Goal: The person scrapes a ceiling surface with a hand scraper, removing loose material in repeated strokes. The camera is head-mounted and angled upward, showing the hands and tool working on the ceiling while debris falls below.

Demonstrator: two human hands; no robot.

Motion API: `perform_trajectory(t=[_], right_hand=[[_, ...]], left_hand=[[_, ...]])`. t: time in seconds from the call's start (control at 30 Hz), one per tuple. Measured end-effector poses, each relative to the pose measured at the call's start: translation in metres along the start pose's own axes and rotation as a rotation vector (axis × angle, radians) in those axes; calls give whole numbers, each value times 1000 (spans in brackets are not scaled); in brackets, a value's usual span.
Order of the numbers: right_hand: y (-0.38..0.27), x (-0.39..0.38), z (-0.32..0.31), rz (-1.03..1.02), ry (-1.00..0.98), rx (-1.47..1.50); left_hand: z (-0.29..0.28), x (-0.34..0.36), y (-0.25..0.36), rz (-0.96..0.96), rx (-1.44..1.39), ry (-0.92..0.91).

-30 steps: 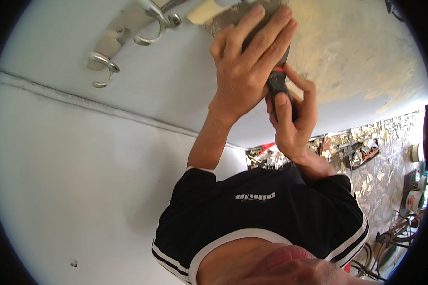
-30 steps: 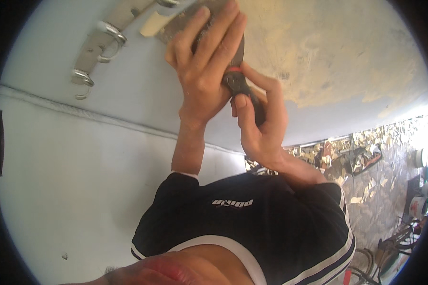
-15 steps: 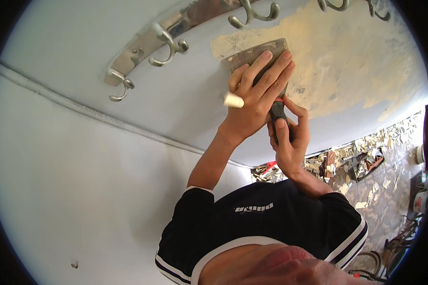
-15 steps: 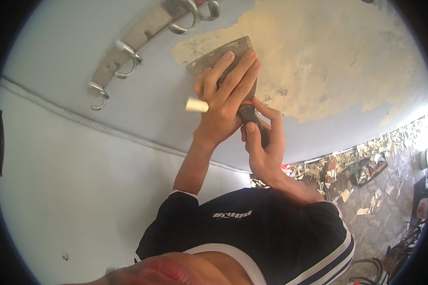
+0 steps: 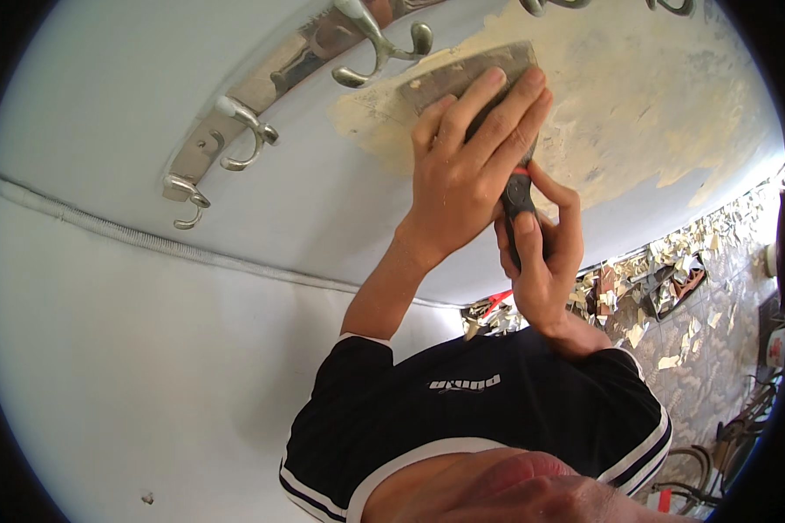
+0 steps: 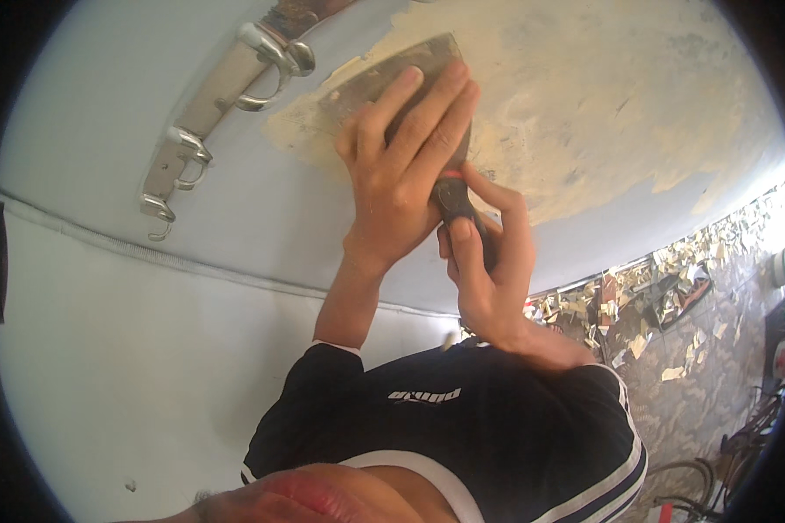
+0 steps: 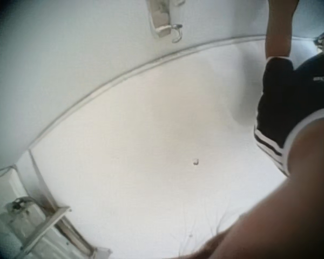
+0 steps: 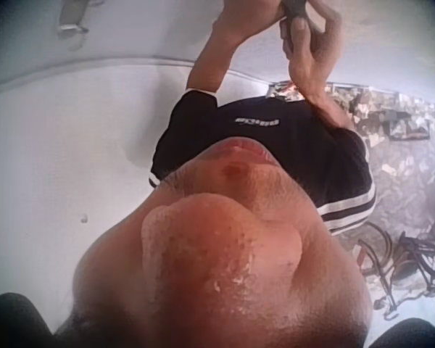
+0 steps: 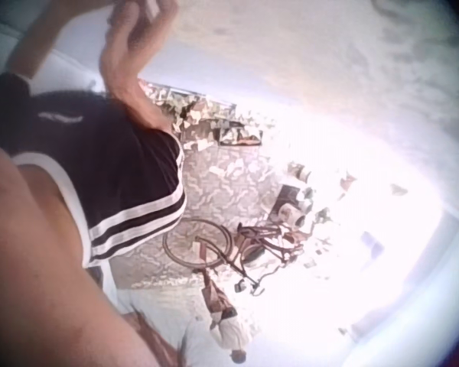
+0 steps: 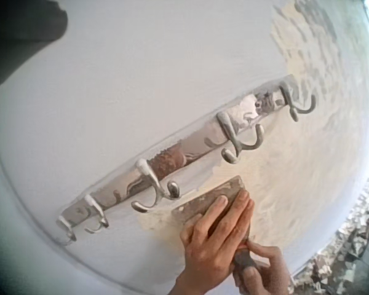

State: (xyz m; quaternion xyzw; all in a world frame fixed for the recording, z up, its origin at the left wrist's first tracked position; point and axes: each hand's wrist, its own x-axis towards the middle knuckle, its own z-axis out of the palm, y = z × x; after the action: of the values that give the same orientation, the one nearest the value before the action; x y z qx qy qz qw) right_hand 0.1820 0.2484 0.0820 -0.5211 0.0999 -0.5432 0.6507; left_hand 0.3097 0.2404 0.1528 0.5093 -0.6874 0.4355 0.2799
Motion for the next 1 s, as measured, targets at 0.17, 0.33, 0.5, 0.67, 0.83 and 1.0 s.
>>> perform_trajectory(t=[0.17,0.33,0.5,0.67,0.83,1.0], right_hand=[[-10,26,3,-36,29,-29],[-3,17,-4,3,19,14],[-28,28,-9,38,25,-12],[-27,7,-14,107,63,-53],[-51,19,-17,114,54,-30],[-29,13,-16,69,76,-55]], left_hand=[[2,25,-9,15,15,18],[12,15,-7,19,-5,16],[11,30,-2,12,-2,31],[18,12,13,-26,-45,-12],[15,35,10,-12,-91,43],[20,22,11,5,-51,36]])
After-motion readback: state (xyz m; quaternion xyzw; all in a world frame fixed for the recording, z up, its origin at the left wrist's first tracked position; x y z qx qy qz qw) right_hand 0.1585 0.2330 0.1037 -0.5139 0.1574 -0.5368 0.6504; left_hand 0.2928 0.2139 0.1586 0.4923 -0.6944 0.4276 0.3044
